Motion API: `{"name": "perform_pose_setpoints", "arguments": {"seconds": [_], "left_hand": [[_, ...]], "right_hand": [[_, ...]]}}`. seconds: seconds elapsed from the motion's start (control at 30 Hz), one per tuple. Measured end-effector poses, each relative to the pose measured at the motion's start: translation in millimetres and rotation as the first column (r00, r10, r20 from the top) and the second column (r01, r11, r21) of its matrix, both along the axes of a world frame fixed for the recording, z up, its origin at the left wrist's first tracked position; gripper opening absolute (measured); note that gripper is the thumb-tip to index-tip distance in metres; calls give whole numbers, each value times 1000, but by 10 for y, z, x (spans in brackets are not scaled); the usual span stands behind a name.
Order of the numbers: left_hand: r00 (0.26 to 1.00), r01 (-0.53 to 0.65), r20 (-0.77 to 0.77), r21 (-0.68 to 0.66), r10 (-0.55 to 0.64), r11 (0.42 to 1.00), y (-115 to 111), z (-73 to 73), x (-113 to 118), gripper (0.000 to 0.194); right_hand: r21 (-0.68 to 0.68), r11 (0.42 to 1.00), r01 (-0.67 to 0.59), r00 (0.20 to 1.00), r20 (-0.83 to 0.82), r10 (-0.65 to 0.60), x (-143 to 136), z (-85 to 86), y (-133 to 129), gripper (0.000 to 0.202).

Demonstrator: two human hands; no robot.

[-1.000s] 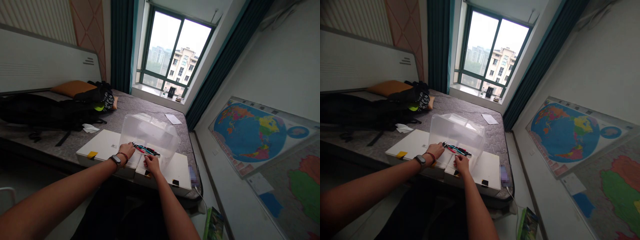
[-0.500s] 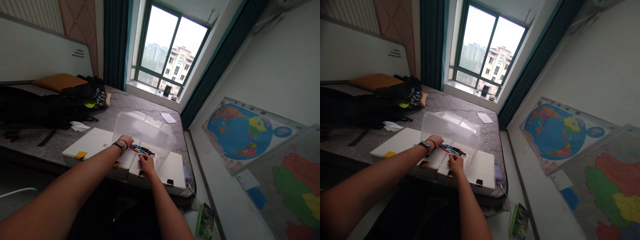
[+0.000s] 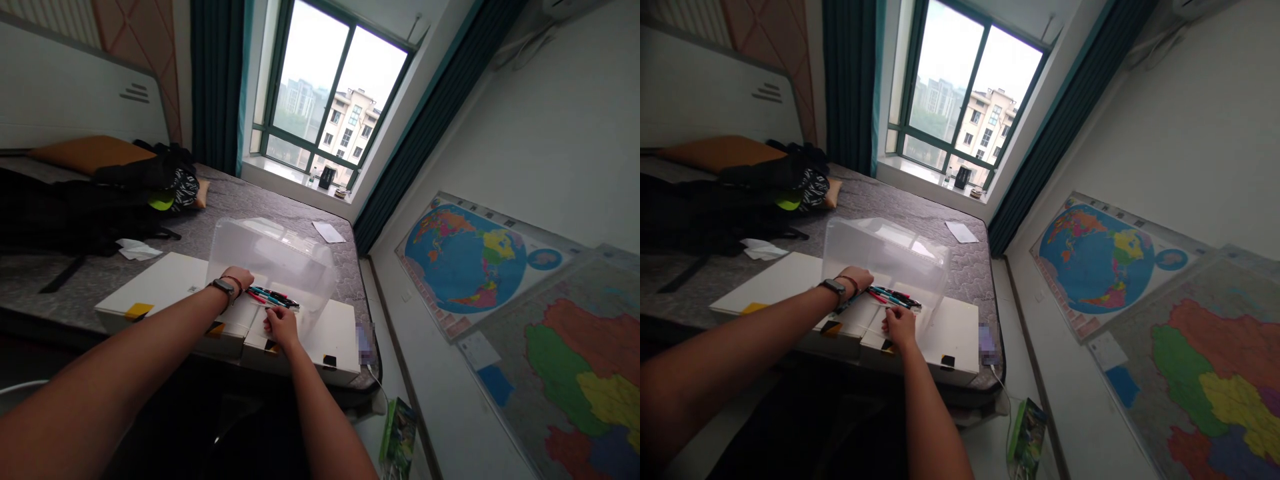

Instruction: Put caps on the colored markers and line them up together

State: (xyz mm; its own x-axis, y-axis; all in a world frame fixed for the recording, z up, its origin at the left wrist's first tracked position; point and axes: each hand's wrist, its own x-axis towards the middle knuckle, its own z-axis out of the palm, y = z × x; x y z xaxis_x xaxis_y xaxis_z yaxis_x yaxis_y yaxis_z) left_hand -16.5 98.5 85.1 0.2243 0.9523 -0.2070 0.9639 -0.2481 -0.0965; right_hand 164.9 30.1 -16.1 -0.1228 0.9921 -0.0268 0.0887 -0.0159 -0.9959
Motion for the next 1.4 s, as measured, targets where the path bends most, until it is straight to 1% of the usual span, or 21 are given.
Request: {"name": "perform_pose_setpoints", "arguments": {"seconds": [0.17,0.27,0.37,0.5,0.57,0.73,0.87,1.03,1.2,1.4], "left_hand": [[1000,-11,21,25,10,1000,-13,-33,0,21],[1000,3,25,51,-5,999,-43,-18,2,24],[998,49,35,70,-51,996,-90,34,10,26],[984,162,53,100,-168,982,-177,86,42,22],[973,216,59,108,-223,970,-224,67,65,22],[962,261,40,152,-270,953,-277,-86,92,26],[961,261,45,173,-272,950,-250,-165,86,27],[962,256,57,169,-269,952,-237,-153,90,24],[971,221,54,182,-234,958,-274,-141,117,26],[963,231,78,249,-257,941,-296,-199,93,25]], "right_hand": [[-1,1000,9,1000,5,-9,-3,15,-18,23],[11,999,49,998,-38,-49,7,18,-24,24],[2,996,94,990,-109,-94,20,21,-18,25],[-14,995,101,983,-154,-102,30,38,-15,27],[-1,994,106,983,-153,-105,32,46,-20,27],[28,993,116,983,-144,-111,28,40,-28,26],[29,993,118,985,-134,-113,22,42,-31,25],[37,993,115,987,-120,-110,20,60,-39,23],[33,991,131,983,-136,-125,13,55,-39,23],[38,990,139,978,-163,-131,20,15,-13,24]]}}
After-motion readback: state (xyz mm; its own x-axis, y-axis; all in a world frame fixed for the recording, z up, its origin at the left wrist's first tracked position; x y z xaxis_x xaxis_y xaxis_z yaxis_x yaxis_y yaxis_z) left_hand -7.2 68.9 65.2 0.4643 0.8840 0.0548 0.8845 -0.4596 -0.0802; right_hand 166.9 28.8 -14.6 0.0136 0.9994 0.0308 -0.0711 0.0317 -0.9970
